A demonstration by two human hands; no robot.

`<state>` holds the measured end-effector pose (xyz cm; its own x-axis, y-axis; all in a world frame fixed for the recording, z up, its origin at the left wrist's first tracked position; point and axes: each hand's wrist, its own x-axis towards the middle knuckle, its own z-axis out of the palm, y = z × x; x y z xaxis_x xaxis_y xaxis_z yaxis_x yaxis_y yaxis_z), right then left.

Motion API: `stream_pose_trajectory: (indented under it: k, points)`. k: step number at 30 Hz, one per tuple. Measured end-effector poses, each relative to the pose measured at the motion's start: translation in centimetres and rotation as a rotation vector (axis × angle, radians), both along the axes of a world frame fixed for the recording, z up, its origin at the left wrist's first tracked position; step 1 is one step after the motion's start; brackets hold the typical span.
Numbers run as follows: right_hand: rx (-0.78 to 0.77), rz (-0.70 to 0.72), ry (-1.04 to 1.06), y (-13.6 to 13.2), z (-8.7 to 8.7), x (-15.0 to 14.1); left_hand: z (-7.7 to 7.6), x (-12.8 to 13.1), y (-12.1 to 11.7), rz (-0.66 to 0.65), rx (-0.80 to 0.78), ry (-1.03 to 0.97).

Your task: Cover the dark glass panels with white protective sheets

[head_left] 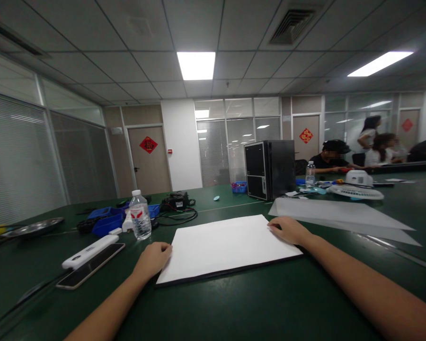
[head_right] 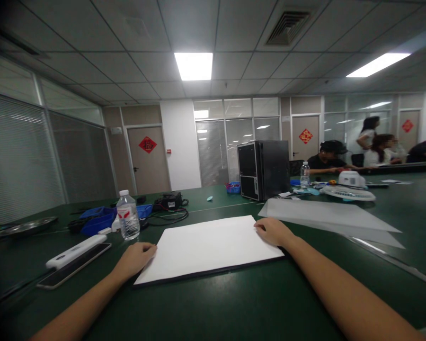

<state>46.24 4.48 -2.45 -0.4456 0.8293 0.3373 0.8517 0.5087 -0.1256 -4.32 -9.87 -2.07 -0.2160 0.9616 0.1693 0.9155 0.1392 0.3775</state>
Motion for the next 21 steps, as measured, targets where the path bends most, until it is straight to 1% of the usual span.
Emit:
stream_pose_trajectory:
  k: [2, 3, 6, 9, 11, 13, 15, 18, 21]
  points:
    - [0.017, -0.048, 0.002, 0.7, -0.2, 0.9, 0.1, 0.0, 0.0, 0.011, 0.008, 0.002]
    - [0.027, -0.096, 0.005, 1.2, -0.4, 1.5, 0.1, 0.0, 0.0, 0.009, 0.012, 0.002]
    - [0.027, -0.301, 0.01, 2.6, -1.3, 3.9, 0.1, 0.1, 0.1, -0.002, 0.02, 0.006]
    - [-0.03, -0.48, 0.005, 3.8, -2.6, 6.2, -0.3, 0.1, 0.2, -0.013, 0.032, 0.024]
    - [-0.076, -0.546, -0.002, 4.5, -3.4, 7.1, -0.6, 0.0, 0.3, -0.028, 0.04, 0.038]
    - [-0.105, -0.578, -0.017, 5.2, -4.0, 7.5, -0.9, -0.1, 0.3, -0.044, 0.042, 0.05]
    - [-0.107, -0.597, -0.034, 5.7, -4.1, 7.6, -1.0, -0.1, 0.4, -0.053, 0.039, 0.058]
    - [-0.069, -0.604, -0.058, 6.3, -3.9, 7.7, -1.0, 0.0, 0.4, -0.047, 0.026, 0.062]
    - [-0.031, -0.581, -0.069, 6.6, -3.7, 8.1, -0.8, 0.1, 0.3, -0.038, 0.011, 0.061]
